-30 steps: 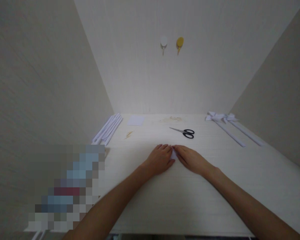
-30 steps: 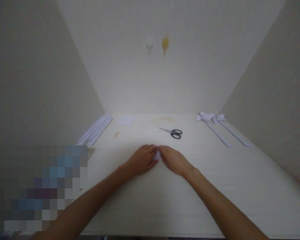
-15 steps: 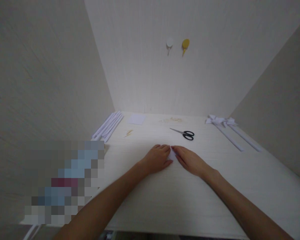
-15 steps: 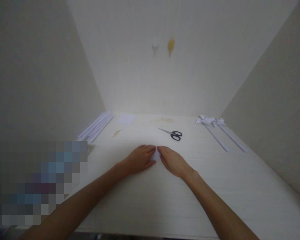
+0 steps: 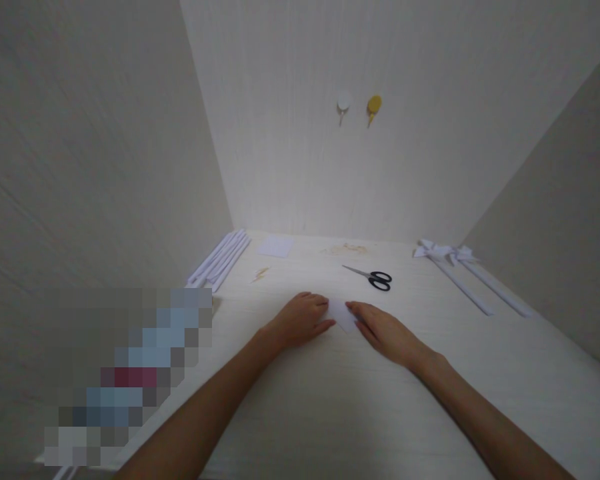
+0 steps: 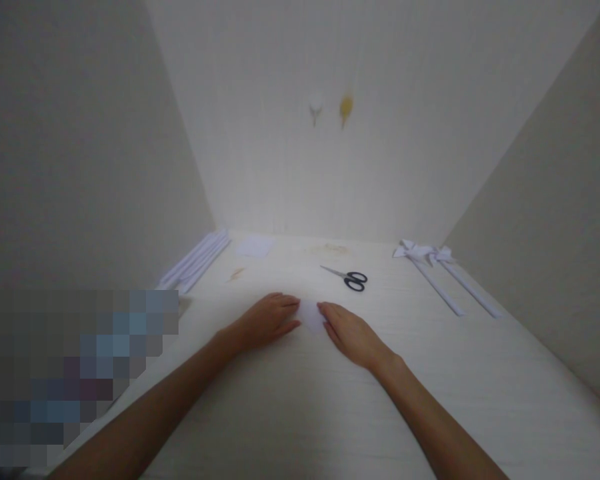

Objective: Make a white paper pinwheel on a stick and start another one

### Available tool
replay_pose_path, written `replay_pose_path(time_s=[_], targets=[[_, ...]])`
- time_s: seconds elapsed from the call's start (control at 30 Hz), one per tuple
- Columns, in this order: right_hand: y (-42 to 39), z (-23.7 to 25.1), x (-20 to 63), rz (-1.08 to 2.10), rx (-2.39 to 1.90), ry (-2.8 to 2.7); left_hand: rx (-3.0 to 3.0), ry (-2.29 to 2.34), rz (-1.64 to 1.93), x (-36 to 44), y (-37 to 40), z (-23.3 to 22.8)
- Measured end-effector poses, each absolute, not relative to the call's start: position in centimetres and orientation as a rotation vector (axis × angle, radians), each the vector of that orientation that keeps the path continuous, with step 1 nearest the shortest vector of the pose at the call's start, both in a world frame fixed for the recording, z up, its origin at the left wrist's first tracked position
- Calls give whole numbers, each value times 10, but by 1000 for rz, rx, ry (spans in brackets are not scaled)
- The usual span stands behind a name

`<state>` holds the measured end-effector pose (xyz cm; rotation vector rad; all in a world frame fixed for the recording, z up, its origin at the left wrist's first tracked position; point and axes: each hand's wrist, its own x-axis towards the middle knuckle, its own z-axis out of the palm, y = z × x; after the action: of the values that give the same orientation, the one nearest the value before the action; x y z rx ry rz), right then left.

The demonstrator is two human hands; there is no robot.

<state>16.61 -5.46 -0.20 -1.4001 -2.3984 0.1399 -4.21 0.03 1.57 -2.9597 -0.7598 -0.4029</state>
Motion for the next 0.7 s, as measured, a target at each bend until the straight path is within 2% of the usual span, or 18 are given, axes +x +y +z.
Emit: replay_pose_path(time_s=[0.23,0.47,0.57,0.7], targets=[[-56,0,166,181,-1392,-2377,-2920,-774,-432,-54,9,20],[-56,-2,167,135,-1395,-2411,-2773,-1008,-498,-60,11,18],[-55,-3,167,111,-1399,-2424,-2882,-906,-599,-48,1,10],[-55,-3,163,84,-1378,-2441,-3017,-845,-497,-35,-7,2]])
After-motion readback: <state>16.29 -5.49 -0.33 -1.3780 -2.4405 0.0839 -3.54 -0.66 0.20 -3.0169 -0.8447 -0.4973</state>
